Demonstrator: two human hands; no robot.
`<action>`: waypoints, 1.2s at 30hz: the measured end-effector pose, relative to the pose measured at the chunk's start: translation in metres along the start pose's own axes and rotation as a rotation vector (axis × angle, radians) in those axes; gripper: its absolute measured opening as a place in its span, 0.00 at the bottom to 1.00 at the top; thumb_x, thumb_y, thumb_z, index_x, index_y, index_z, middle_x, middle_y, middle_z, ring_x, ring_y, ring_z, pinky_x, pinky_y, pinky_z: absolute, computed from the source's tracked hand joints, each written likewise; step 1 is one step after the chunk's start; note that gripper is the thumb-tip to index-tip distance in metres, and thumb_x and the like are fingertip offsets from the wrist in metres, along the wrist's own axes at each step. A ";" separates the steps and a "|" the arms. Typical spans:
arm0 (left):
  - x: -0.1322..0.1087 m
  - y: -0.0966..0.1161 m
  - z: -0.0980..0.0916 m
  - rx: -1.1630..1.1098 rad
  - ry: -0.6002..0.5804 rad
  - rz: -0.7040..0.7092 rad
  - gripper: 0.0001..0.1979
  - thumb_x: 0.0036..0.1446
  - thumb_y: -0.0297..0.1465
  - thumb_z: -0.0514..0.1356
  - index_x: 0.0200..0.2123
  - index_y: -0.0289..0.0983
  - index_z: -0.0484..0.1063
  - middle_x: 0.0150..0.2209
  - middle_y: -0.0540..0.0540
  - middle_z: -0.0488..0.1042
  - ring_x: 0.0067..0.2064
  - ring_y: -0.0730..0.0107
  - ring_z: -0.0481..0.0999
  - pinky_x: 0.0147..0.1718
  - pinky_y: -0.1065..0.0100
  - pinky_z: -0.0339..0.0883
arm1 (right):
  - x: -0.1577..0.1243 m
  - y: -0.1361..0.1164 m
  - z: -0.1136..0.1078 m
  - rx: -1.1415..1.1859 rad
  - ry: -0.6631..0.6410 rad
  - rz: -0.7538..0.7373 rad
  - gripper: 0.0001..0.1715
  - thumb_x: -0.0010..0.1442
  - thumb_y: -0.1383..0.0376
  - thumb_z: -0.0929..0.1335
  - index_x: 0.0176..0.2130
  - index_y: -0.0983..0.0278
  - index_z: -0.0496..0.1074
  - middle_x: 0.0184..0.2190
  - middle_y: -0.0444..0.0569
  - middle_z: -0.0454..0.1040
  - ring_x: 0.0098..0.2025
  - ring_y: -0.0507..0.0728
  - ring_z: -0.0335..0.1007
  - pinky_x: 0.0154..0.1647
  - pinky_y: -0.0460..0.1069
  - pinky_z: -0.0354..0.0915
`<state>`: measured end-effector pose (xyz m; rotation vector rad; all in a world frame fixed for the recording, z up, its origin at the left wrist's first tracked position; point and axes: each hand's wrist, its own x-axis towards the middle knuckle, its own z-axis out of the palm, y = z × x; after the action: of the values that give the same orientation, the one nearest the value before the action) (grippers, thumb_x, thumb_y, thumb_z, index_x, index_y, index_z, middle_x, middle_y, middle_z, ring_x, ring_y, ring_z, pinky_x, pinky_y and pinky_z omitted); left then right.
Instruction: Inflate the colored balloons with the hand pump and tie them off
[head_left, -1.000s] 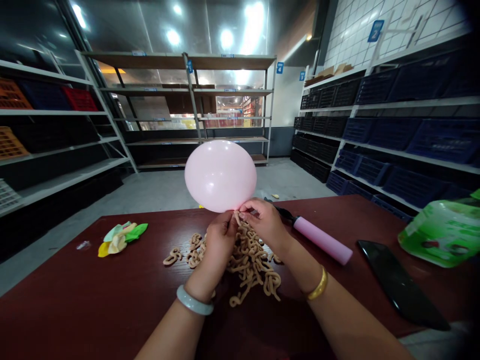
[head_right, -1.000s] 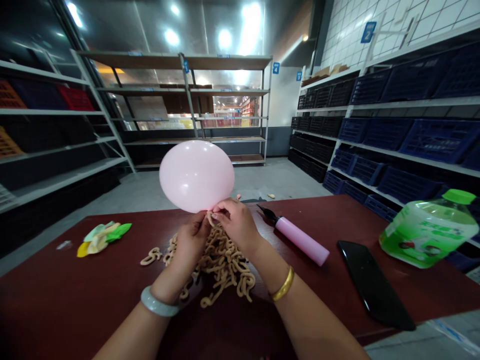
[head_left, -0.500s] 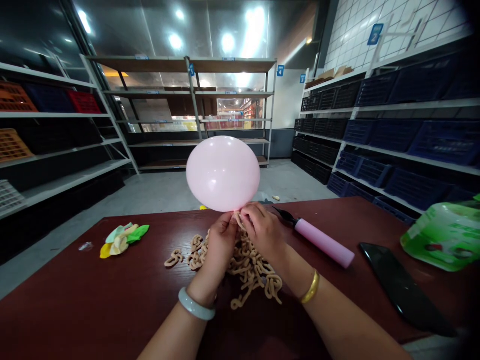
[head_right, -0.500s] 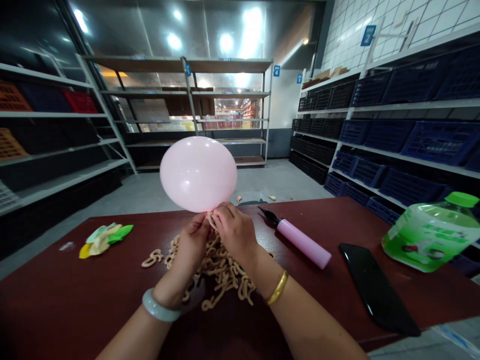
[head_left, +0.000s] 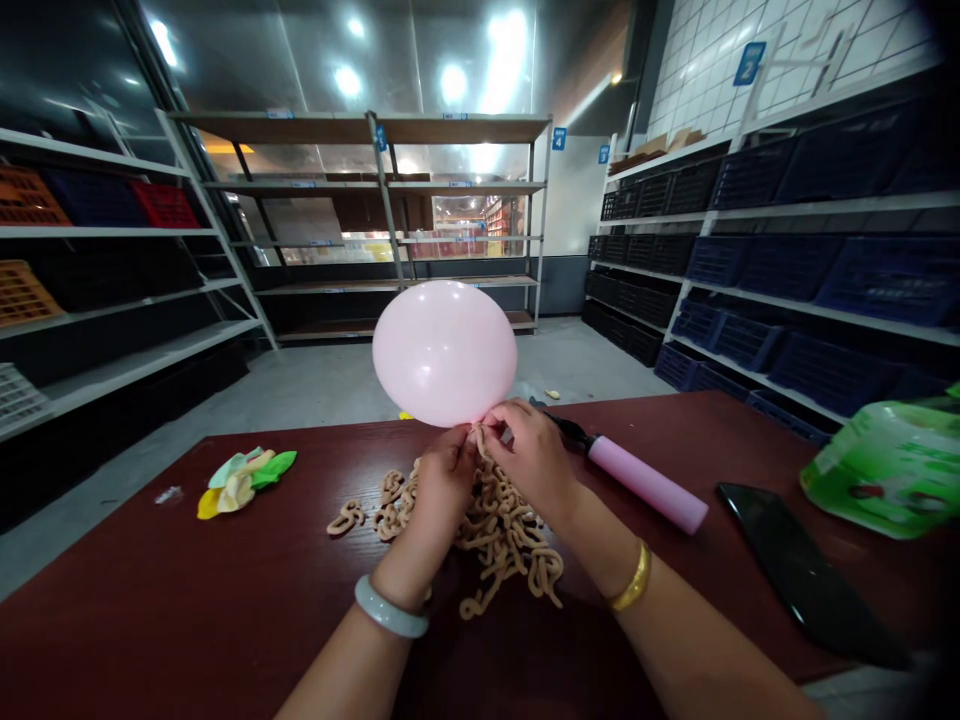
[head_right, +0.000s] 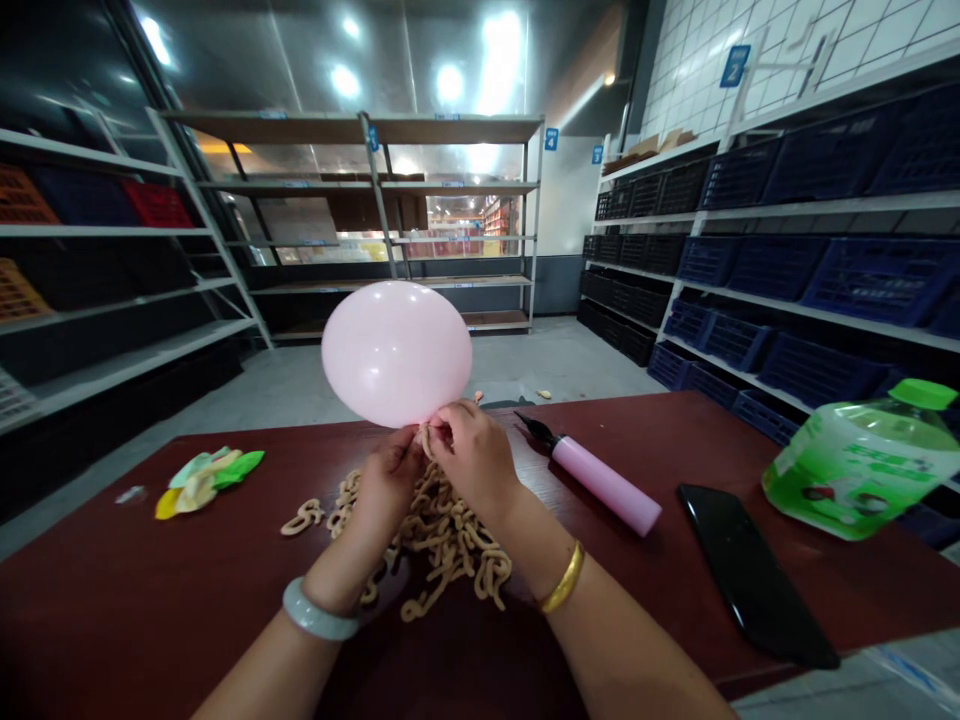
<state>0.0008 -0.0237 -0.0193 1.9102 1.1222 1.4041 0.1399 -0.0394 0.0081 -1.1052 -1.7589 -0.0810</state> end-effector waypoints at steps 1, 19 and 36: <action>0.000 0.000 0.000 -0.010 0.001 0.001 0.15 0.62 0.37 0.53 0.40 0.35 0.76 0.33 0.45 0.76 0.33 0.67 0.72 0.33 0.69 0.64 | 0.000 -0.001 0.000 -0.002 0.003 0.007 0.03 0.59 0.69 0.68 0.33 0.62 0.69 0.32 0.48 0.74 0.36 0.57 0.70 0.40 0.51 0.64; -0.002 -0.001 -0.005 -0.148 0.005 -0.056 0.18 0.62 0.41 0.55 0.40 0.34 0.77 0.26 0.48 0.73 0.30 0.69 0.70 0.30 0.72 0.62 | -0.001 -0.001 -0.002 0.099 -0.111 -0.141 0.08 0.67 0.68 0.62 0.36 0.62 0.69 0.38 0.51 0.73 0.41 0.57 0.69 0.43 0.50 0.63; -0.002 0.001 -0.005 -0.129 -0.005 0.011 0.12 0.60 0.36 0.58 0.39 0.36 0.78 0.32 0.47 0.77 0.34 0.69 0.72 0.35 0.71 0.63 | 0.006 0.006 -0.015 0.190 -0.151 -0.122 0.04 0.64 0.69 0.65 0.37 0.62 0.70 0.37 0.48 0.75 0.40 0.55 0.71 0.42 0.48 0.64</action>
<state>-0.0043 -0.0264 -0.0183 1.8312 0.9952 1.4407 0.1543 -0.0393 0.0173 -0.8862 -1.9250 0.0961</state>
